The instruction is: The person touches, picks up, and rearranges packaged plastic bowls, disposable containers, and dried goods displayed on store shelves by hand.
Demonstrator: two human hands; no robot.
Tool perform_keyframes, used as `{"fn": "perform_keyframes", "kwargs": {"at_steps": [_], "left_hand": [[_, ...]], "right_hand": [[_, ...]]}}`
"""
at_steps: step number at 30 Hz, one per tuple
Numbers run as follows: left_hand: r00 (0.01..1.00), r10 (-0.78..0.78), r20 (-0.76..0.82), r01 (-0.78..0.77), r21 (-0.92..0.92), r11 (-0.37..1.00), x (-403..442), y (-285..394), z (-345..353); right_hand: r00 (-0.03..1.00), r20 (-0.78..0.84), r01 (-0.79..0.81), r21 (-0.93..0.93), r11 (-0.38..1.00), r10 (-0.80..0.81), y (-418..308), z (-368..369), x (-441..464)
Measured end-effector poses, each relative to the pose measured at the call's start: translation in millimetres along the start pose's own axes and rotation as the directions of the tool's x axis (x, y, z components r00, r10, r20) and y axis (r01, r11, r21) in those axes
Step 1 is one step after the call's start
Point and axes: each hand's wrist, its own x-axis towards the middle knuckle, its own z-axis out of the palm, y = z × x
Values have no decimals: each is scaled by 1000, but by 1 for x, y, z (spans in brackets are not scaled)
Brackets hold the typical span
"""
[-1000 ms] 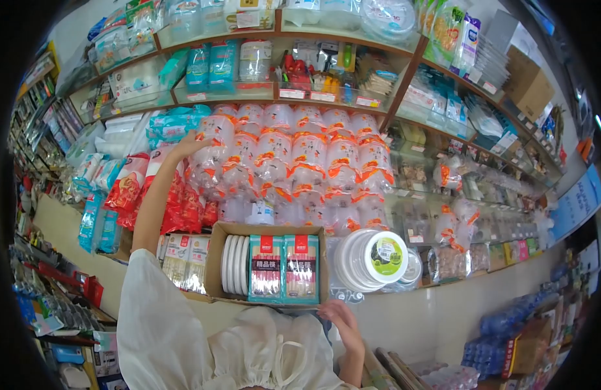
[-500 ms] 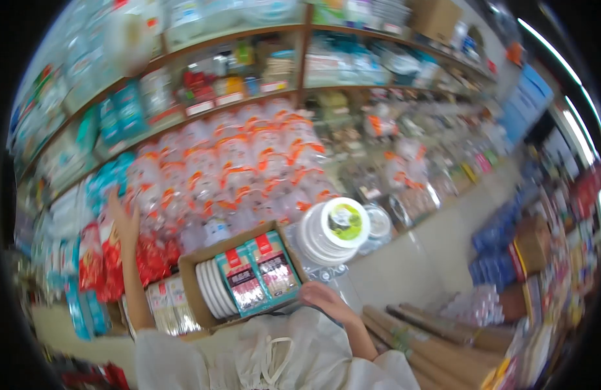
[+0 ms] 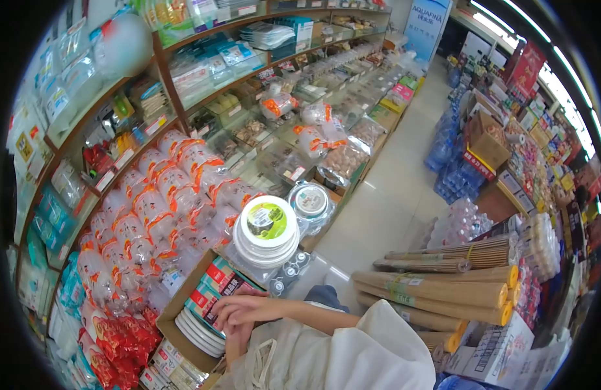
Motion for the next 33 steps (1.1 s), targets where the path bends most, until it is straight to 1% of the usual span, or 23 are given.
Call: {"fn": "perform_keyframes", "kwargs": {"at_steps": [1,2,5,6,9,10,13,14,15,17,18,21,22,23,24,25,27,30,31,33], "left_hand": [[999,-15,43,16,-33,999,7,-3,5],[1000,-4,2,4,37,999,13,-4,12],[995,45,-91,-22,240,970,32,-6,42],[988,149,38,-154,207,966,44,-16,47],[945,248,211,-276,115,954,78,-43,89],[941,178,289,-220,118,968,87,-51,124],[890,-43,454,55,-12,998,132,-103,162],[851,-131,508,198,-79,977,154,-127,159],[837,-216,503,242,14,970,173,-152,162],[793,-375,479,320,197,927,206,-200,173],[778,-427,460,349,249,904,220,-219,176],[740,-543,397,406,380,831,255,-253,184],[733,-569,372,419,412,809,263,-261,188],[725,-597,344,434,446,783,271,-267,191],[720,-608,333,375,551,746,278,-272,196],[719,-623,310,367,591,718,285,-275,201],[722,-639,266,345,662,665,298,-282,209],[757,-615,221,371,630,683,326,-294,210],[790,-576,209,364,596,716,335,-298,209],[850,-495,180,343,523,780,357,-307,205]], "right_hand": [[1000,-7,-1,-31,1000,1,16,-18,-1],[997,-25,68,-48,997,-70,26,-32,-7],[999,-24,-25,-43,999,24,-9,-53,-46],[997,-77,24,-17,1000,-25,0,-69,-62],[964,-261,26,-117,993,-56,-1,-123,-121],[938,-338,46,-105,993,-79,-11,-134,-141],[790,-610,104,37,994,-60,-47,-158,-195],[773,-633,191,176,966,-37,-42,-170,-210],[753,-642,358,211,910,-147,-48,-171,-223],[655,-665,649,252,718,-359,-67,-169,-246],[691,-590,660,281,697,-417,-76,-174,-257],[611,-774,723,460,516,-165,-65,-202,-300],[618,-723,768,470,436,-309,-62,-210,-312],[571,-771,788,420,450,-282,-59,-215,-323],[520,-815,806,369,463,-255,-62,-215,-330],[465,-856,819,319,477,-226,-64,-217,-337],[427,-875,836,285,469,-229,-69,-223,-352],[394,-892,841,253,478,-221,-79,-242,-365],[386,-896,841,245,483,-217,-85,-250,-367],[366,-903,817,197,541,-224,-105,-267,-367]]}}
